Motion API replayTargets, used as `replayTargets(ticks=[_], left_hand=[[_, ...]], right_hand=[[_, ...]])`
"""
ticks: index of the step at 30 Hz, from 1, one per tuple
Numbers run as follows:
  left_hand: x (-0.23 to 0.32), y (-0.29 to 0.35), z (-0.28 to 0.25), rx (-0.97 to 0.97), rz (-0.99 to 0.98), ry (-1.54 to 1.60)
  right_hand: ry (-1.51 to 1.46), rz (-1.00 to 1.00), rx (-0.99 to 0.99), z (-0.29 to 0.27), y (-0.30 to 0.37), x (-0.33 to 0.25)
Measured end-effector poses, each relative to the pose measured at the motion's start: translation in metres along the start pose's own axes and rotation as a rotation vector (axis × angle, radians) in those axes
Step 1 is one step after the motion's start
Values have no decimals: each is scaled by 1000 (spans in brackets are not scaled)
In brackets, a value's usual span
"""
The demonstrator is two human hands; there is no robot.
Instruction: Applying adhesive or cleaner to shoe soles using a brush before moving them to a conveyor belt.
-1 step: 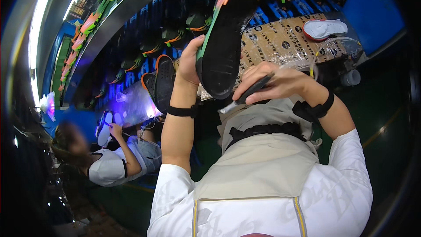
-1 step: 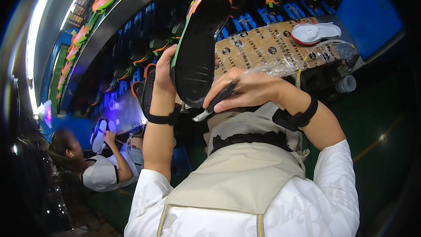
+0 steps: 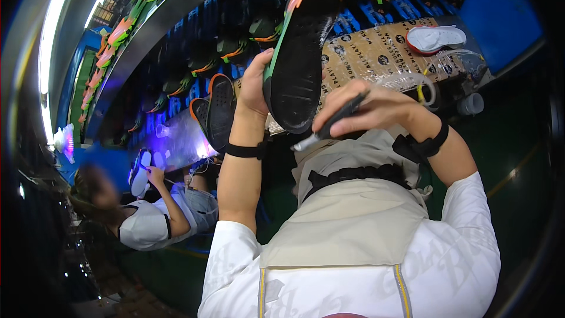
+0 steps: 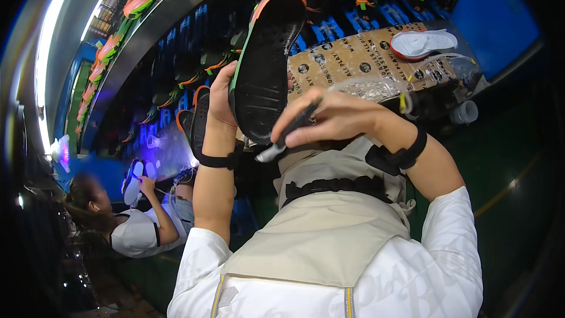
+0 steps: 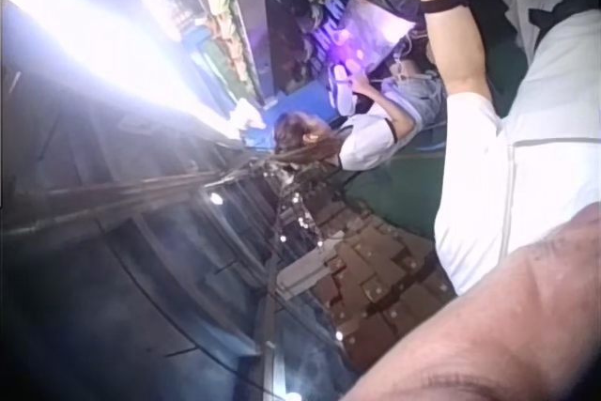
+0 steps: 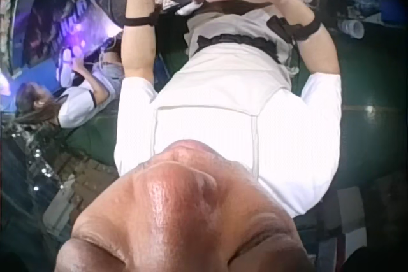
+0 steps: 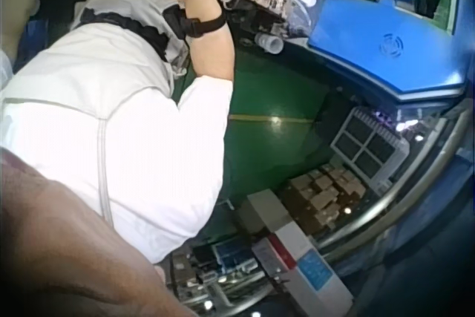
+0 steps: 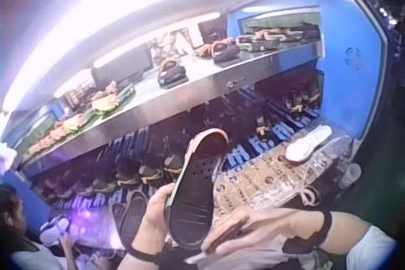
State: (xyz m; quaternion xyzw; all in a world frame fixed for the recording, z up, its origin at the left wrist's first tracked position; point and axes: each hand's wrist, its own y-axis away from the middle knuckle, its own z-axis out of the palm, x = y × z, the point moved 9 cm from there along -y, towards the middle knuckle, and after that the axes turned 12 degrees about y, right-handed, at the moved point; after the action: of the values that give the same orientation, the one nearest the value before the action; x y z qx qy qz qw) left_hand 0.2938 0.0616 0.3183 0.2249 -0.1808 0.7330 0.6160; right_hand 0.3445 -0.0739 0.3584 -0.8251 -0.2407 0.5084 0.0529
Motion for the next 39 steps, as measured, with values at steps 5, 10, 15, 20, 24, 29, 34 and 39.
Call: replayTargets(ticks=[5,10,15,20,24,29,34,39], left_hand=[[-9,14,-48,170,199,147],[-56,29,-27,122,102,138],[-78,32,-29,28,56,208],[-62,35,-70,128,175,258],[-51,40,-74,110,274,276],[-45,39,-67,87,330,274],[-50,49,-61,209,448,18],[-45,50,-63,201,445,33]], right_hand=[[-71,322,300,-45,1,51],[39,381,469,-95,0,83],[275,338,770,-118,11,97],[671,-116,318,-31,-17,32],[34,86,-12,-1,-11,31],[-358,271,218,-18,3,52],[425,492,599,-45,16,74],[82,317,597,-32,19,72]])
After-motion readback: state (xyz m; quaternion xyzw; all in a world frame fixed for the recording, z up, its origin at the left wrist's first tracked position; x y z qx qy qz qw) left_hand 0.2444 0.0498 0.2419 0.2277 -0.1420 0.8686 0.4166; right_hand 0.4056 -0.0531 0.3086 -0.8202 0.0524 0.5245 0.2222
